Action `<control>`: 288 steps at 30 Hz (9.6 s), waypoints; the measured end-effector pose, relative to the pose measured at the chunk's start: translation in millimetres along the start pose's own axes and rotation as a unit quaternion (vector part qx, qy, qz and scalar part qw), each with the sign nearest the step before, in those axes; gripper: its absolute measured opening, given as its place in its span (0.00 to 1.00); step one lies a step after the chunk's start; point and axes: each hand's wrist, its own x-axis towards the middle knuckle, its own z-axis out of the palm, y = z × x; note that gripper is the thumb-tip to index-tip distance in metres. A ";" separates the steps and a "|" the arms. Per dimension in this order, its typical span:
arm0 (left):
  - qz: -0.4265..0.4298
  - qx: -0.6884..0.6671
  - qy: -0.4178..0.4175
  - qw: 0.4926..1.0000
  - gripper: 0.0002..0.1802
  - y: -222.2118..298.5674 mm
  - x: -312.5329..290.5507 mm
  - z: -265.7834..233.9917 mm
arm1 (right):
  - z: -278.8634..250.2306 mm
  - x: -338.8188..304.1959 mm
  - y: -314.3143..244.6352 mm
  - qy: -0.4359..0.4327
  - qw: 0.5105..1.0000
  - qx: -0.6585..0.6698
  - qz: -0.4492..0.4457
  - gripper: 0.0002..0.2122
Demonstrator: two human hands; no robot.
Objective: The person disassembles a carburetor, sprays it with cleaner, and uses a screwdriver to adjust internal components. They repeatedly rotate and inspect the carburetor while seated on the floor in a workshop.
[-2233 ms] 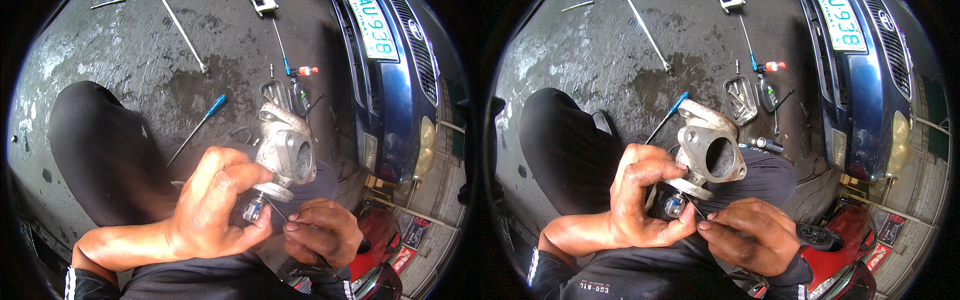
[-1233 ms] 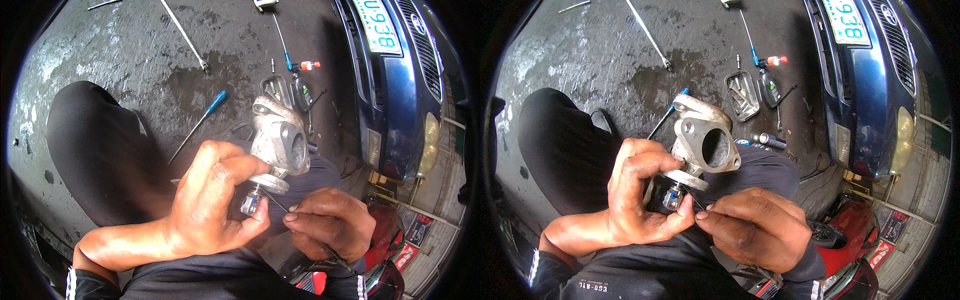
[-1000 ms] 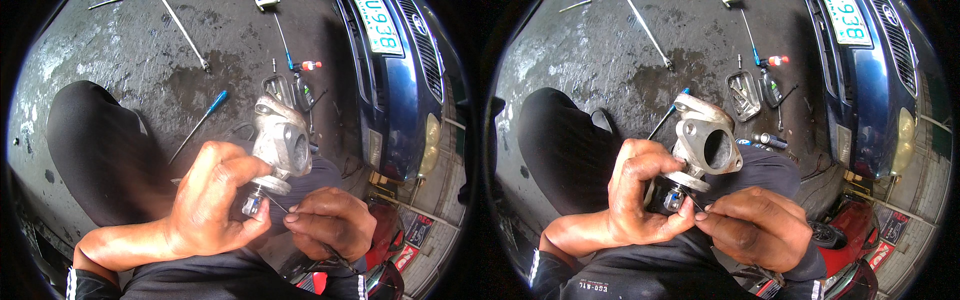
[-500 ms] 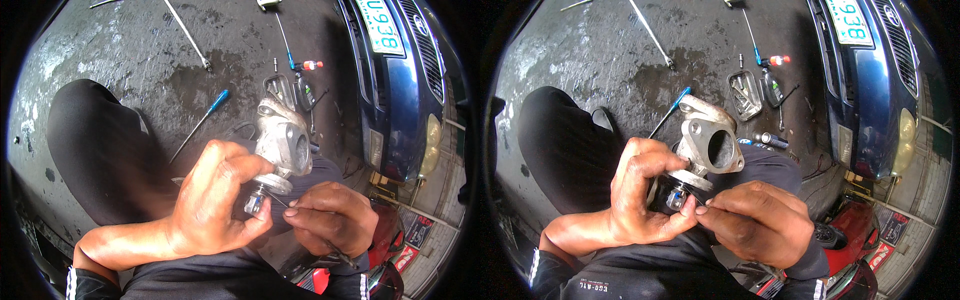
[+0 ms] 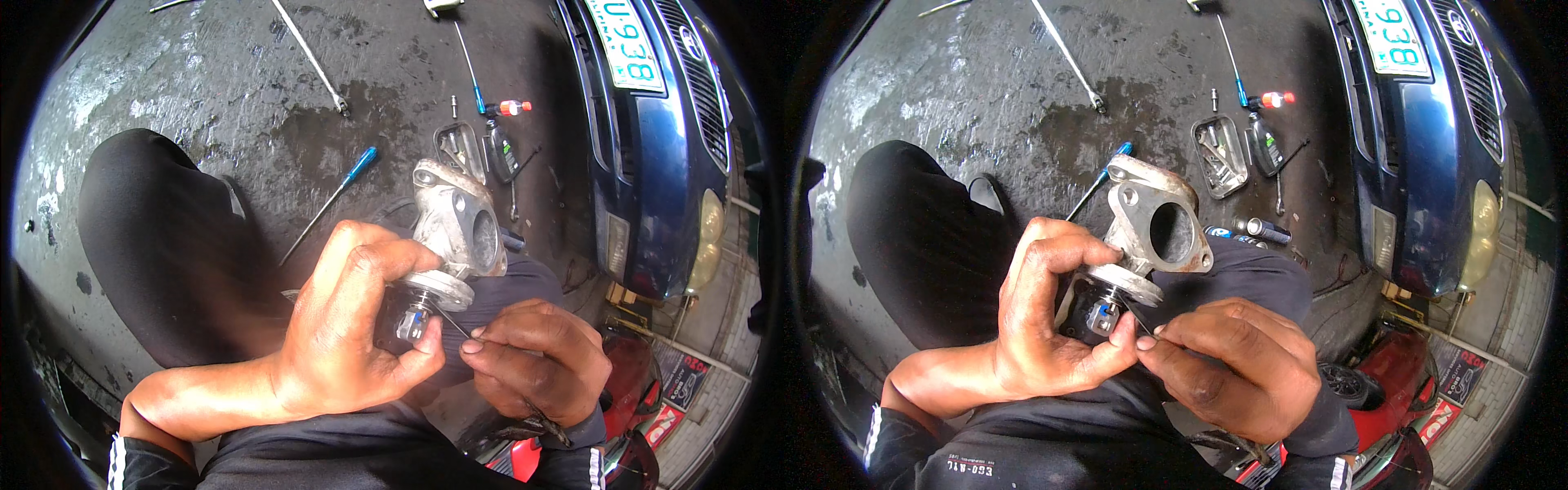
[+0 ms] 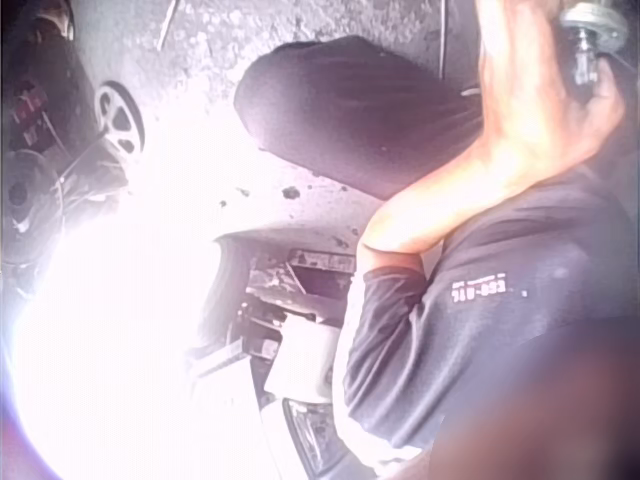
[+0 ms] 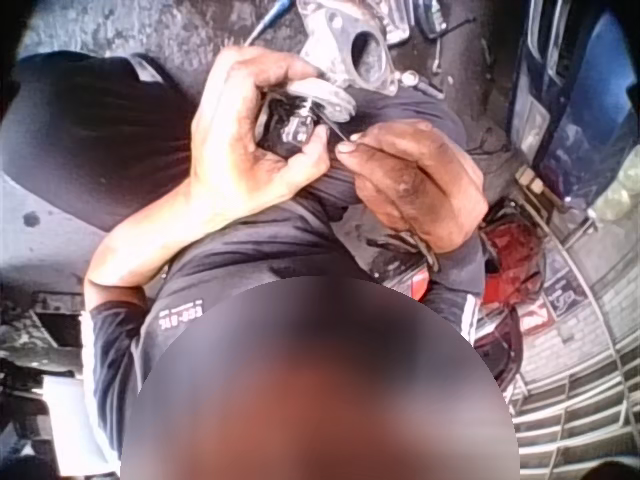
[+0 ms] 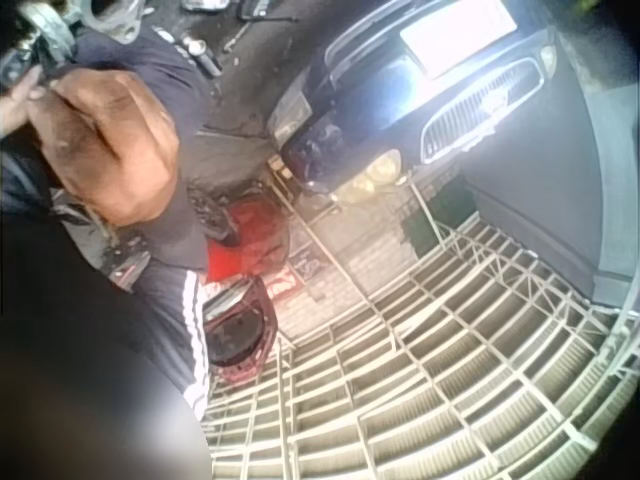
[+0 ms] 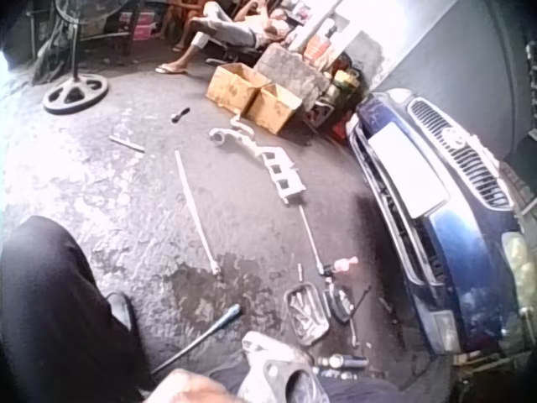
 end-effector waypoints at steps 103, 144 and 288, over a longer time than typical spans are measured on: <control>-0.185 -0.392 -0.033 0.901 0.51 1.4 -16.2 8.8 | 28.4 -6.7 -5.7 0.165 0.981 0.086 0.056 0.12; -0.058 -0.021 -0.079 0.995 0.39 0.0 -9.3 5.0 | -3.8 -1.6 1.0 -0.003 0.998 0.027 0.058 0.16; -0.435 -0.746 0.040 0.502 0.33 57.1 44.1 63.9 | -101.9 43.3 5.3 0.392 0.917 -0.019 0.073 0.10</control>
